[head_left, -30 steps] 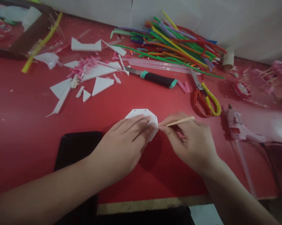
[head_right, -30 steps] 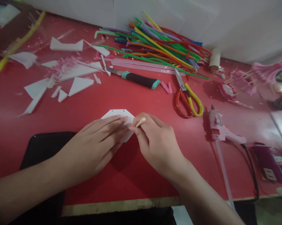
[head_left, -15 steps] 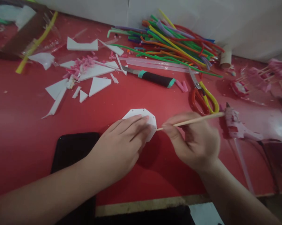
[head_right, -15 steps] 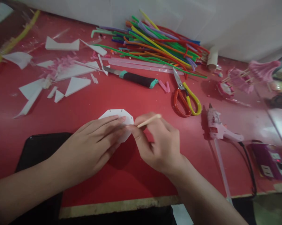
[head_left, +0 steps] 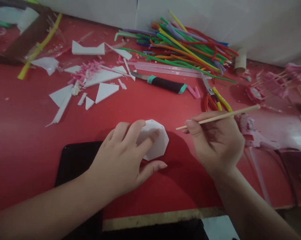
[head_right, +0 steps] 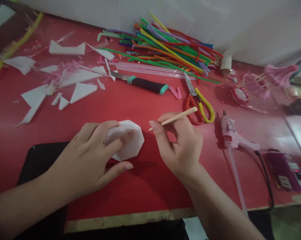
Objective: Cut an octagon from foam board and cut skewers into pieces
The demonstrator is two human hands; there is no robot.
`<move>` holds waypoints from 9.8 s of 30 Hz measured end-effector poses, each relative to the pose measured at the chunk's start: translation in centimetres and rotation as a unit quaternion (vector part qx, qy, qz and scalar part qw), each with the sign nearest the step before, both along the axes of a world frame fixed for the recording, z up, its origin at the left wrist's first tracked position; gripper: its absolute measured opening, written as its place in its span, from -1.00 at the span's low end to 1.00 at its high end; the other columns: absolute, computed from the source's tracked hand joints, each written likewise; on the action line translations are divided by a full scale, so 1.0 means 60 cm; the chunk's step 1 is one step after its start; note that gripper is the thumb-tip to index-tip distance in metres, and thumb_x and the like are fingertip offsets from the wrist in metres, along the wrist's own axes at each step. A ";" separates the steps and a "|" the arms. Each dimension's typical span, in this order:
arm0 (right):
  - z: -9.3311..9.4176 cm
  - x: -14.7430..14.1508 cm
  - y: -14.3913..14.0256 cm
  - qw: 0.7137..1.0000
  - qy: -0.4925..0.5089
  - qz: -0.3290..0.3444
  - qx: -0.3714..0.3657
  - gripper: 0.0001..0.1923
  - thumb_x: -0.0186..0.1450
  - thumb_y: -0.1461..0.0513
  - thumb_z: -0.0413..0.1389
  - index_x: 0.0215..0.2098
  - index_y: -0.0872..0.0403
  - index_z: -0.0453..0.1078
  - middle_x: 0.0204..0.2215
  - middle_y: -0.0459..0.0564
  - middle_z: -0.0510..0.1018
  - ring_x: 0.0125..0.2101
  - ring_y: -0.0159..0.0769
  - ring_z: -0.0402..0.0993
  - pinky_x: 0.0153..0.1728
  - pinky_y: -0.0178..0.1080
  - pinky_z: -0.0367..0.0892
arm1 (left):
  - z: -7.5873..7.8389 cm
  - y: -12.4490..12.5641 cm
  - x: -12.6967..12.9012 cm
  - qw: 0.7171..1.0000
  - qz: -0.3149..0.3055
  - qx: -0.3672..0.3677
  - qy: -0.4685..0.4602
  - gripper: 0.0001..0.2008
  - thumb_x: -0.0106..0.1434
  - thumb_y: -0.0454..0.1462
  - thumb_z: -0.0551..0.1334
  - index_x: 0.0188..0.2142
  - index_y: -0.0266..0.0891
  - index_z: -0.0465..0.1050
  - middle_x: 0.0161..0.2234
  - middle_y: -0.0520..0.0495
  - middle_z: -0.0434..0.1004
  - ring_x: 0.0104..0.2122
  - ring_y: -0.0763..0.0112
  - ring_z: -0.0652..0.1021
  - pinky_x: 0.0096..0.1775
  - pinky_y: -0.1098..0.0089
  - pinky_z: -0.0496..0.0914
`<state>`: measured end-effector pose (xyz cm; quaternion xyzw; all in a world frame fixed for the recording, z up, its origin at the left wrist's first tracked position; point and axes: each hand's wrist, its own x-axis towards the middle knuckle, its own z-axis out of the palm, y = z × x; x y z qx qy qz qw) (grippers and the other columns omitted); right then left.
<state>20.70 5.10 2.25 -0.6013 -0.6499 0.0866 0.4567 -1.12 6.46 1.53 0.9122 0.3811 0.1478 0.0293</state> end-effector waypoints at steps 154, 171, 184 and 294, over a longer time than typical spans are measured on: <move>0.006 -0.005 0.010 0.988 -0.104 0.106 -0.050 -0.88 0.34 0.34 0.11 -0.28 -0.01 0.45 -0.33 -0.13 0.68 -0.34 -0.32 0.63 -0.37 -0.33 0.45 | 0.003 0.006 0.007 0.986 -0.157 -0.048 -0.041 -0.63 0.35 -0.10 0.26 -0.02 -0.35 0.51 0.06 -0.22 0.55 0.07 -0.02 0.50 0.10 0.02 0.46; 0.008 -0.006 0.008 0.988 -0.085 0.092 -0.088 -0.88 0.33 0.36 0.13 -0.27 0.04 0.46 -0.33 -0.14 0.66 -0.37 -0.41 0.58 -0.39 -0.38 0.39 | 0.002 0.007 0.007 0.985 -0.162 -0.049 -0.042 -0.62 0.33 -0.09 0.27 -0.03 -0.37 0.51 0.04 -0.21 0.54 0.06 -0.02 0.49 0.08 0.03 0.45; 0.009 -0.004 0.011 0.988 -0.079 0.080 -0.103 -0.90 0.30 0.35 0.15 -0.28 0.03 0.44 -0.33 -0.13 0.66 -0.36 -0.34 0.60 -0.37 -0.32 0.44 | 0.001 0.007 0.009 0.985 -0.161 -0.043 -0.044 -0.60 0.31 -0.11 0.30 0.00 -0.38 0.49 0.02 -0.22 0.55 0.04 0.00 0.50 0.07 0.04 0.46; -0.001 0.006 0.008 0.990 -0.097 0.098 -0.033 -0.90 0.35 0.34 0.13 -0.23 0.03 0.45 -0.32 -0.14 0.67 -0.37 -0.42 0.60 -0.32 -0.40 0.45 | -0.005 0.004 0.007 0.996 -0.088 -0.034 -0.009 -0.55 0.35 -0.18 0.20 0.15 -0.37 0.42 0.23 -0.22 0.41 0.22 -0.17 0.35 0.14 -0.12 0.38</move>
